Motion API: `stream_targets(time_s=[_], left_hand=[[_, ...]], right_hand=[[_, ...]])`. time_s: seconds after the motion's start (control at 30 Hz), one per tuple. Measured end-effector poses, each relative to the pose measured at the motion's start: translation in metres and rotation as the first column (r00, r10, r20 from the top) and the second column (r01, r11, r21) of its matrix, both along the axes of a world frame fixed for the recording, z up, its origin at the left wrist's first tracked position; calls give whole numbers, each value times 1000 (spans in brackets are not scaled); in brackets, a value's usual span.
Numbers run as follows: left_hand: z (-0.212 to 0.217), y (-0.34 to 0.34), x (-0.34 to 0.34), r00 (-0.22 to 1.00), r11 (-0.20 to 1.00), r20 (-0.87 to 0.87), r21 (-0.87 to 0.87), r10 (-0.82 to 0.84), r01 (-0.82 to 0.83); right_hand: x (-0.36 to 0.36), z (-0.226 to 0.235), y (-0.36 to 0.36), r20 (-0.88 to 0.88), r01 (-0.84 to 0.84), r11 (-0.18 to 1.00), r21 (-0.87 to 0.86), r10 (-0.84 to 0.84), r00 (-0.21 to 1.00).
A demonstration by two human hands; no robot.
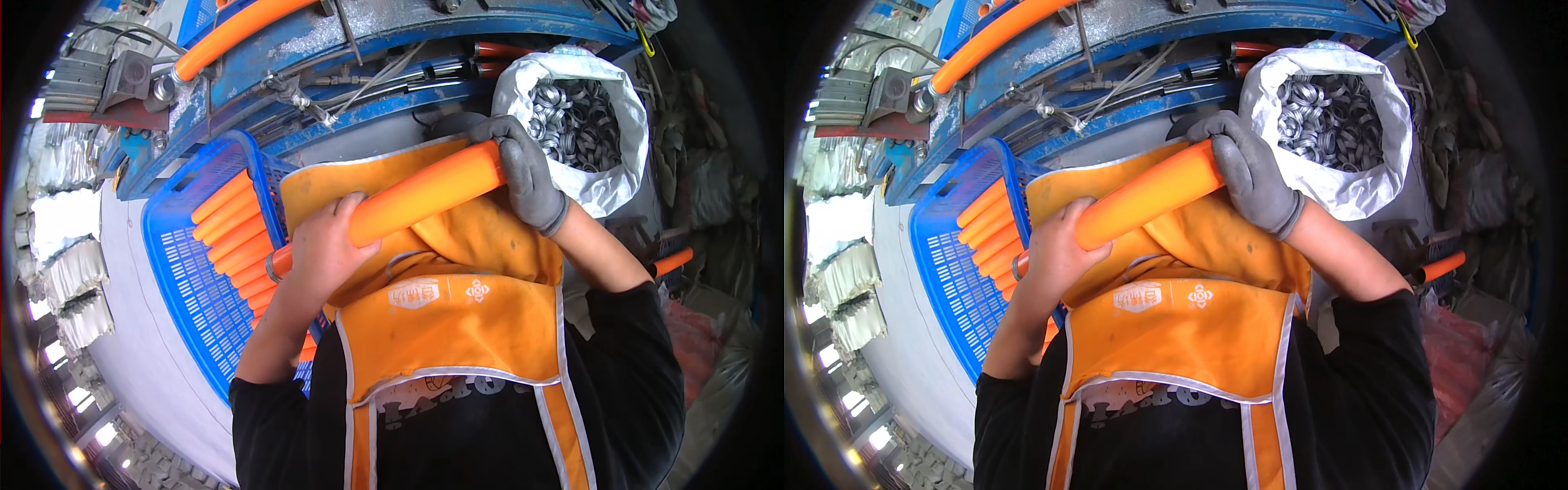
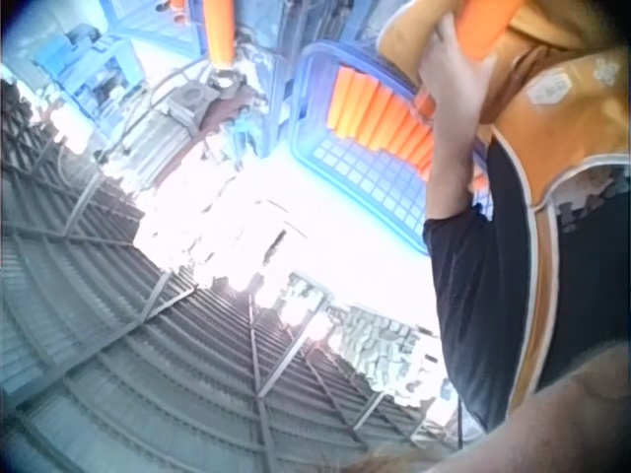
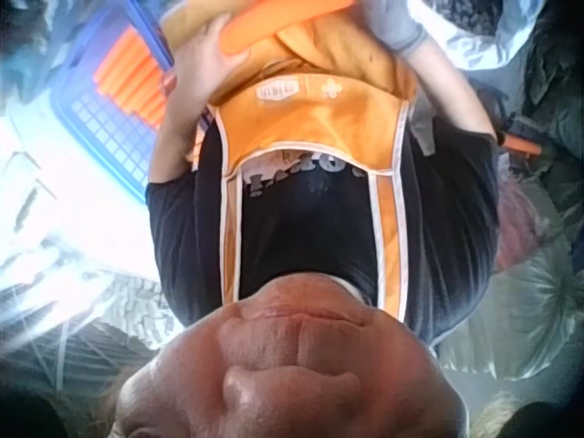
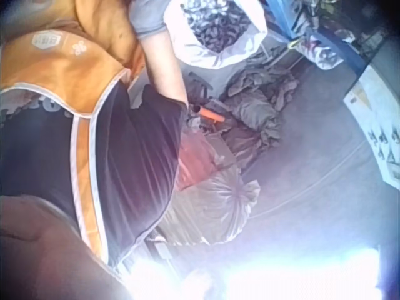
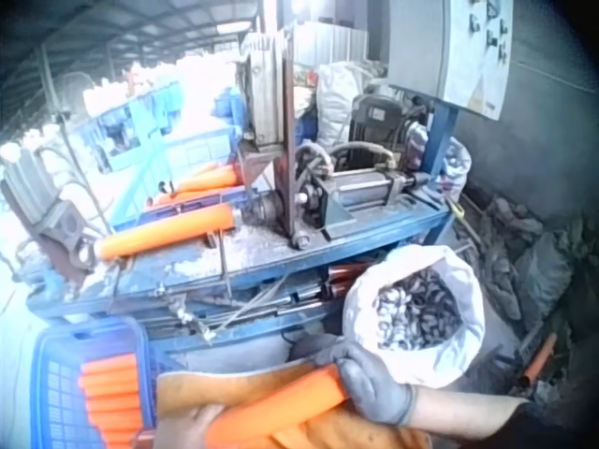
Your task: The person assembles metal end caps onto orange cylinders using a manual industrial press, pressing each cap onto a cylinder until it is secured.
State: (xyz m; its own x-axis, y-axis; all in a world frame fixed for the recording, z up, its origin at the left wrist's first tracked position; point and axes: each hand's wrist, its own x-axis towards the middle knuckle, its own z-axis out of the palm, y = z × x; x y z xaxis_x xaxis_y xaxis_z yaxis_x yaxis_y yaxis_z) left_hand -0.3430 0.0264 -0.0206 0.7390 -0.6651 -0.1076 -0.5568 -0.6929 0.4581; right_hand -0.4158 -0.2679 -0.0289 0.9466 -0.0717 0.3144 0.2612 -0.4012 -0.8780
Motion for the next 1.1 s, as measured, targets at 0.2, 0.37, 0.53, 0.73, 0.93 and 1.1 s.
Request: stream_targets(time_s=[0.2, 0.37, 0.53, 0.73, 0.93, 1.1], left_hand=[[25, 20, 38, 992, 994, 126, -106, 15, -1], [54, 35, 78, 967, 982, 227, -175, 112, -73], [76, 43, 120, 879, 984, 463, -176, 118, -39], [103, 26, 184, 695, 983, 697, -156, 176, -93], [72, 2, 266, 699, 984, 694, -154, 171, -88], [3, -30, 329, 776, 979, 601, -59, 192, -196]], right_hand=[[21, 8, -51, -235, 26, 903, 430, 84, 968], [4, -111, -192, -280, 302, 765, -569, -526, 803], [-50, -204, -266, -569, -322, 469, -822, -682, 459], [-53, -261, -279, -613, -489, 381, -785, -590, 525], [-32, -296, -289, -574, -601, 188, -777, -604, 553], [-98, -384, -351, -460, -339, 331, -881, -770, 442]])
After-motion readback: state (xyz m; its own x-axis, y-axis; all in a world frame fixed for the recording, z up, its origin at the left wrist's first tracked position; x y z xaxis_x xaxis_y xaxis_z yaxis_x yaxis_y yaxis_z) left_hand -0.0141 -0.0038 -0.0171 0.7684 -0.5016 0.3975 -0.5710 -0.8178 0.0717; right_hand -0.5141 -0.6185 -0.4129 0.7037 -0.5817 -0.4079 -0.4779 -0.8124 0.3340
